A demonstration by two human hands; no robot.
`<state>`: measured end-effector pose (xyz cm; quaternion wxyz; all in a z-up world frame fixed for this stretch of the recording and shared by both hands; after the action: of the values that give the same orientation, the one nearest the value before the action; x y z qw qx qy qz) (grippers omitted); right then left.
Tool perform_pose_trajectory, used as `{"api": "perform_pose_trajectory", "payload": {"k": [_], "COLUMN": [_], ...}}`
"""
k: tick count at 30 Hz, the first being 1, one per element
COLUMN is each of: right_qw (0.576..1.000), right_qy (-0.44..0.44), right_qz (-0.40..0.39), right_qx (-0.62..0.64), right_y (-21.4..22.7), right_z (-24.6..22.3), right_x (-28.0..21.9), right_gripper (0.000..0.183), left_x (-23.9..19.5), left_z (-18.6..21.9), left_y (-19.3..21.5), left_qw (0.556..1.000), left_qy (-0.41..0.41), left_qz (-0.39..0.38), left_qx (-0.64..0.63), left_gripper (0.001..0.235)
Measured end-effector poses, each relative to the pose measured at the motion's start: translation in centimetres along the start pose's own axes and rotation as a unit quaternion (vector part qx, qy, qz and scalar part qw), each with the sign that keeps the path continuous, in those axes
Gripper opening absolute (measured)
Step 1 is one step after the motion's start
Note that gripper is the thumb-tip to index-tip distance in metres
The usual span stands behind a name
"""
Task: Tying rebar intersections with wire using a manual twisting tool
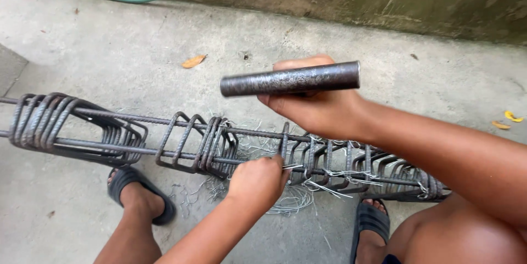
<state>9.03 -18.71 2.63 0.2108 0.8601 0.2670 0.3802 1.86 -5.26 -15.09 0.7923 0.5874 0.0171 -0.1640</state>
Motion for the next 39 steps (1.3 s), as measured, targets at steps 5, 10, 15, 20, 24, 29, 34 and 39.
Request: {"api": "perform_pose_trajectory", "payload": {"k": [5,10,15,20,24,29,34,39], "right_qw": [0.936,0.844,0.721,0.76,0.843,0.886,0.905,0.925], "right_qy": [-0.176,-0.209,-0.224,-0.232,-0.312,-0.234,-0.149,0.089], "right_qz": [-0.273,-0.392,-0.465,-0.436,-0.372,-0.313,-0.295,-0.242], "right_qx": [-0.134,-0.301,-0.462,-0.423,-0.229,-0.249,-0.269,-0.279], "right_y": [0.3,-0.7,1.4,3.1,4.4,4.2,2.4,0.5], "right_z": [1.0,8.3,11.4,10.2,4.8,10.1,6.0,4.4], "right_x": [1.2,-3.4,-4.8,-4.9,-3.0,-6.9,-5.7,-7.2], "right_gripper": [0.02,0.015,0.014,0.021,0.028,0.024,0.032,0.044], "left_x": [0.6,2.1,3.1,2.8,2.2,2.0,2.5,2.2], "left_z": [0.4,0.4,0.1,0.4,0.6,0.5,0.6,0.8], "left_y": [2.3,1.3,0.0,0.5,-0.3,-0.7,-1.1,-0.5], "left_qw": [0.998,0.994,0.988,0.983,0.991,0.995,0.995,0.995], "left_qy": [0.059,0.082,0.111,0.125,0.104,0.083,0.075,0.087], "left_qz": [-0.016,-0.046,-0.065,-0.071,-0.046,-0.035,-0.034,-0.03], "left_qx": [-0.035,-0.064,-0.09,-0.114,-0.075,-0.049,-0.053,-0.048], "left_gripper": [0.033,0.034,0.038,0.04,0.039,0.037,0.039,0.039]}}
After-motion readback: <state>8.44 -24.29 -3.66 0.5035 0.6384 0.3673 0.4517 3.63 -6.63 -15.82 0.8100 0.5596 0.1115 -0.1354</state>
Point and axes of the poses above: each hand's wrist, its own x-axis towards the middle knuckle, its own y-axis out of the back of the hand, z = x × y, the point moved 2 cm from there along x, towards the middle knuckle, and after that the axes turned 9 degrees about y, right-handed, at the moved point
